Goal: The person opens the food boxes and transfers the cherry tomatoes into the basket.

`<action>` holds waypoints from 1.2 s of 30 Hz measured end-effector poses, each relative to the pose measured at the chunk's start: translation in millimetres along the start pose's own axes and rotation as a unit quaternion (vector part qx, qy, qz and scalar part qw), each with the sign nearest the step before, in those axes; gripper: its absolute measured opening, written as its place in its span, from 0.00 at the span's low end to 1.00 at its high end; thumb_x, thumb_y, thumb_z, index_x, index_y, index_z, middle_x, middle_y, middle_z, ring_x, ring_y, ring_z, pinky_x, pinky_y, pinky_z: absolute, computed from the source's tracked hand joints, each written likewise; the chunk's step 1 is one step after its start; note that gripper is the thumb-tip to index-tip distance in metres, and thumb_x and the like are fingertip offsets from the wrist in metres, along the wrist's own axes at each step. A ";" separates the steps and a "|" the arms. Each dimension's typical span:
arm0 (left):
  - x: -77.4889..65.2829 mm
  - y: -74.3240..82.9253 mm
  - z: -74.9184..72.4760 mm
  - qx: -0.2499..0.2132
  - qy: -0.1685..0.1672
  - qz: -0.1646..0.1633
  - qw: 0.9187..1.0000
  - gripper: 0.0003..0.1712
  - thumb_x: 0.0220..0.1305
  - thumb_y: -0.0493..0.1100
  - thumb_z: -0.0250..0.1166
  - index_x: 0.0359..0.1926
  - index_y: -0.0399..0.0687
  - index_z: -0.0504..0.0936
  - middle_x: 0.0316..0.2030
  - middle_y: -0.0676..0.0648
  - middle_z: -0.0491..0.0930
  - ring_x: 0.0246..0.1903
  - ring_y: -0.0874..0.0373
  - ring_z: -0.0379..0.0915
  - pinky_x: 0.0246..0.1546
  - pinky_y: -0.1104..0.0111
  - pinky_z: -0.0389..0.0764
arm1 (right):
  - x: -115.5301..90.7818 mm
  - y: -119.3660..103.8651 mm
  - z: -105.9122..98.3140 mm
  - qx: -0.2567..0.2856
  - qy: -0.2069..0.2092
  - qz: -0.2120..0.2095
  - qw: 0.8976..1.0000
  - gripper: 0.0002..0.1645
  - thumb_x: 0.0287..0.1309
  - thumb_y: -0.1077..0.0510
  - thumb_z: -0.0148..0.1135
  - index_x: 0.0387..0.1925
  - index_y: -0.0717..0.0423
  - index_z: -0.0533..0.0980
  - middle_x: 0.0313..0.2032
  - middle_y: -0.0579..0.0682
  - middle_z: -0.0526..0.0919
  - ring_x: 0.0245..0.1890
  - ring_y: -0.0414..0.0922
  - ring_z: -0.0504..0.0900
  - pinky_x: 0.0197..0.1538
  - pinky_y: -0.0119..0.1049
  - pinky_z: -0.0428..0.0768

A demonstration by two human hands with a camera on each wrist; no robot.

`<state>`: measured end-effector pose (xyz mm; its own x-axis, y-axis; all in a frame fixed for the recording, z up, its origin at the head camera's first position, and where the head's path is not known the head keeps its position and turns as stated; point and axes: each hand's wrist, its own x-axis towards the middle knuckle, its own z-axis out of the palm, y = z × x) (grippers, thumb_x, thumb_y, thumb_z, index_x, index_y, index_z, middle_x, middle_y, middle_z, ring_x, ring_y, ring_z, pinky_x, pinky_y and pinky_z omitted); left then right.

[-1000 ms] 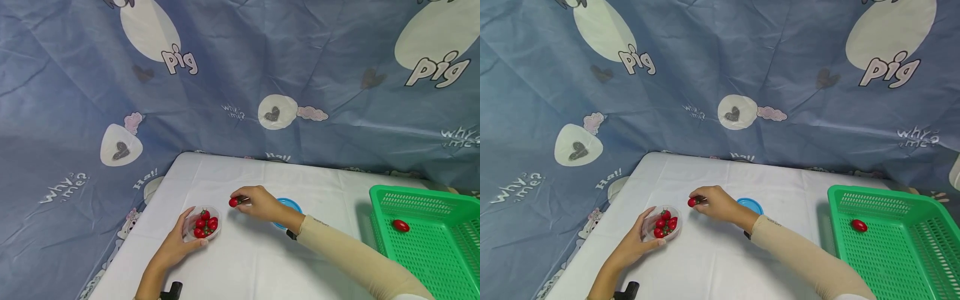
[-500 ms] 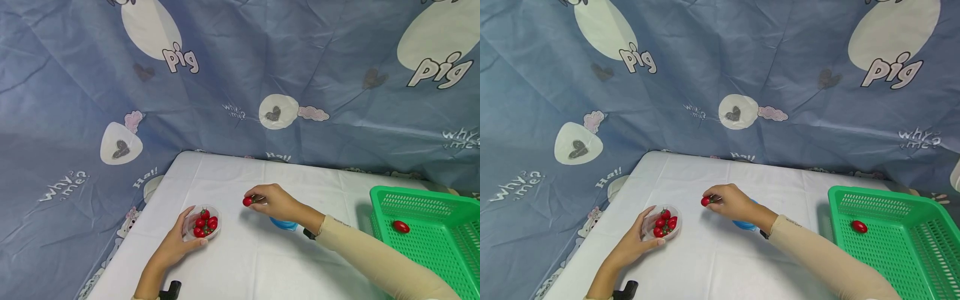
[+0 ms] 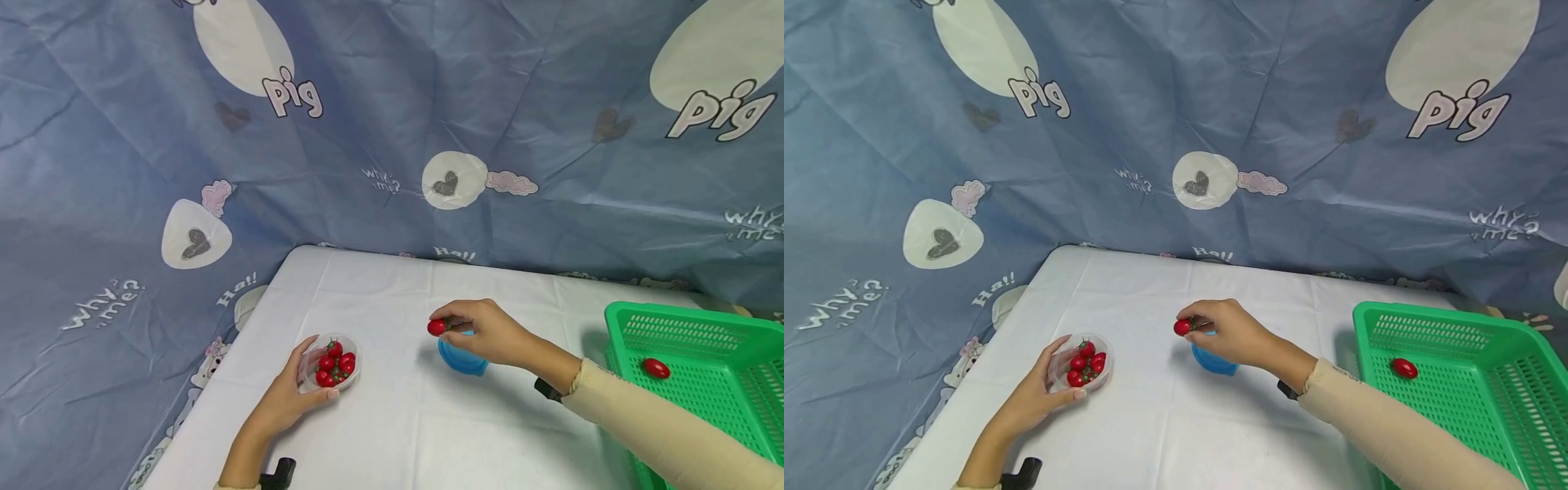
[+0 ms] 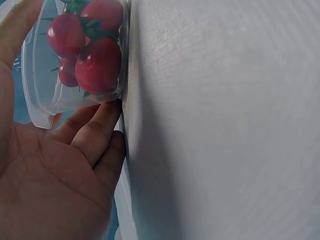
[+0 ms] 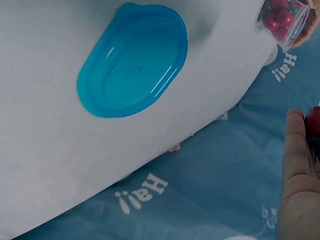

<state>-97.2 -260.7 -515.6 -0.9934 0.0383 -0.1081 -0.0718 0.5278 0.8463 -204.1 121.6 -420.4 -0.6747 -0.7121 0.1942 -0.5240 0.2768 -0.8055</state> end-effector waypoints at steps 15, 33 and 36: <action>-2.4 1.0 0.0 -0.012 -0.010 -0.004 1.000 0.61 0.46 0.55 0.77 0.74 0.71 0.47 0.69 0.49 0.63 0.70 0.43 0.51 0.65 0.38 0.48 | -52.4 -6.3 -39.7 -0.016 0.075 0.020 0.997 0.20 0.58 0.60 0.67 0.53 0.47 0.79 0.46 0.39 0.84 0.45 0.37 0.84 0.47 0.31 0.80; -0.3 -1.4 -0.5 -0.007 -0.017 0.014 1.000 0.60 0.49 0.54 0.76 0.74 0.75 0.45 0.69 0.50 0.62 0.71 0.41 0.49 0.63 0.35 0.47 | -132.7 -9.1 -96.7 -0.005 0.184 0.131 0.974 0.19 0.61 0.56 0.65 0.54 0.48 0.78 0.48 0.48 0.85 0.46 0.43 0.84 0.42 0.33 0.82; 0.7 -0.1 -2.6 -0.006 -0.022 0.013 1.000 0.60 0.49 0.55 0.76 0.74 0.75 0.45 0.70 0.49 0.62 0.71 0.41 0.49 0.63 0.35 0.47 | -145.7 -8.1 -105.7 -0.014 0.197 0.131 0.972 0.20 0.62 0.60 0.64 0.56 0.53 0.77 0.49 0.50 0.84 0.46 0.43 0.84 0.40 0.32 0.83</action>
<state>-98.1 -262.9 -514.4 -0.9902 0.0890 -0.1074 -0.0464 0.5158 0.8555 -156.5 291.3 -383.0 -0.9303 -0.3151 0.1878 -0.3176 0.4358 -0.8421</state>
